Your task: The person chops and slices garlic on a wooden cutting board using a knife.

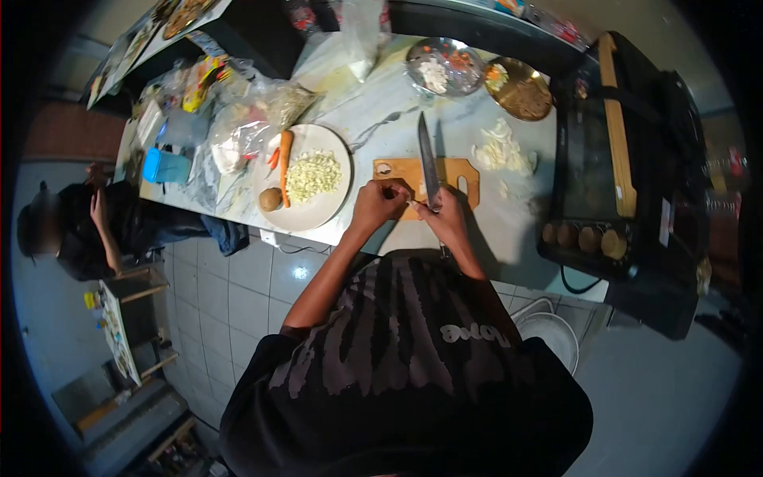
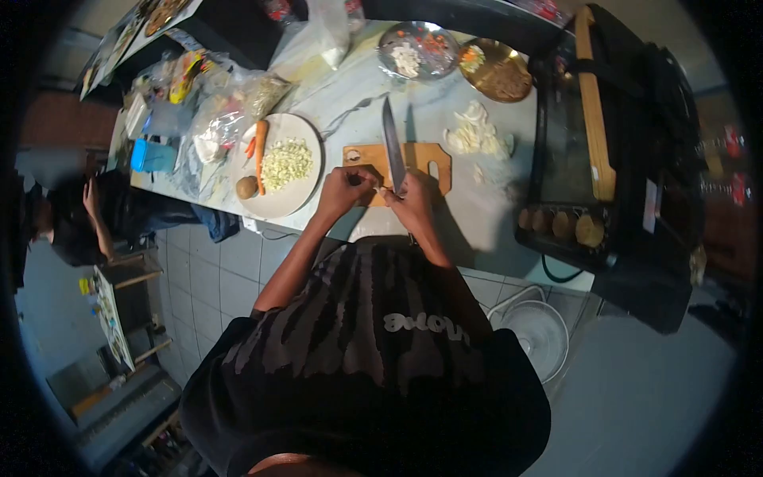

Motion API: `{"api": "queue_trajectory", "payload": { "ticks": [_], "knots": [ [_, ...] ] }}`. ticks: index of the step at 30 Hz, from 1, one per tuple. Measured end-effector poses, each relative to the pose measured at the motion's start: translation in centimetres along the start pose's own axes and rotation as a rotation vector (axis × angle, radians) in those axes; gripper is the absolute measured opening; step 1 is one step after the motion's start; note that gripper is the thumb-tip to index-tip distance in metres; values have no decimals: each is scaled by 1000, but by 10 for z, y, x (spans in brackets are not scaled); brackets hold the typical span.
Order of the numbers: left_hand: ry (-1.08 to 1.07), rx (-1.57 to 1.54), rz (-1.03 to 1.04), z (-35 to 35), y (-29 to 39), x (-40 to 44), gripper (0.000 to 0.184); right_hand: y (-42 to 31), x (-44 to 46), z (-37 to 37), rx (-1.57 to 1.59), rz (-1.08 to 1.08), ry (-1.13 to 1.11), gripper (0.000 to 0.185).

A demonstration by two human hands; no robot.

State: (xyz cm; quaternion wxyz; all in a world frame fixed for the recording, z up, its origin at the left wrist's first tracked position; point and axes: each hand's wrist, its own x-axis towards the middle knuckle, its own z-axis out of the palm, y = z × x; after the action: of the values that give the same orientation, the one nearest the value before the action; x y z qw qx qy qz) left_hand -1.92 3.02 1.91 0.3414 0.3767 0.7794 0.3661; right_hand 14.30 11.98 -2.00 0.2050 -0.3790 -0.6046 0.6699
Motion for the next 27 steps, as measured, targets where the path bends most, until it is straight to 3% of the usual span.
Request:
{"api": "queue_trajectory", "payload": {
  "ticks": [2,5,11,13,17,18,19,23,24,25,27],
  "knots": [
    [-4,11,64,1,0,0,15,13,1,5,-230,-106,41,30],
    [-19,28,128,-1,-3,2,13,16,-1,12,-393,-50,107,34],
    [-40,41,154,-15,6,16,12,10,-14,26,-302,-42,224,32],
    [-48,202,194,-21,2,26,15,19,-14,29,-180,-38,246,25],
    [55,241,462,-34,0,29,24,-5,-31,36,-156,15,318,22],
    [27,259,483,-35,-9,33,24,-5,-37,39,-23,18,322,24],
    [17,251,492,-37,-15,34,24,-4,-44,42,113,22,326,26],
    [18,274,794,-38,-41,36,28,-4,-72,43,84,154,298,46],
    [-19,291,895,-40,-45,37,31,-6,-81,46,-140,170,338,59],
    [-37,288,906,-40,-48,38,31,-8,-87,48,-133,174,358,59],
    [-79,349,1032,-40,-50,33,32,-18,-102,59,-545,54,343,66]
  ]
}}
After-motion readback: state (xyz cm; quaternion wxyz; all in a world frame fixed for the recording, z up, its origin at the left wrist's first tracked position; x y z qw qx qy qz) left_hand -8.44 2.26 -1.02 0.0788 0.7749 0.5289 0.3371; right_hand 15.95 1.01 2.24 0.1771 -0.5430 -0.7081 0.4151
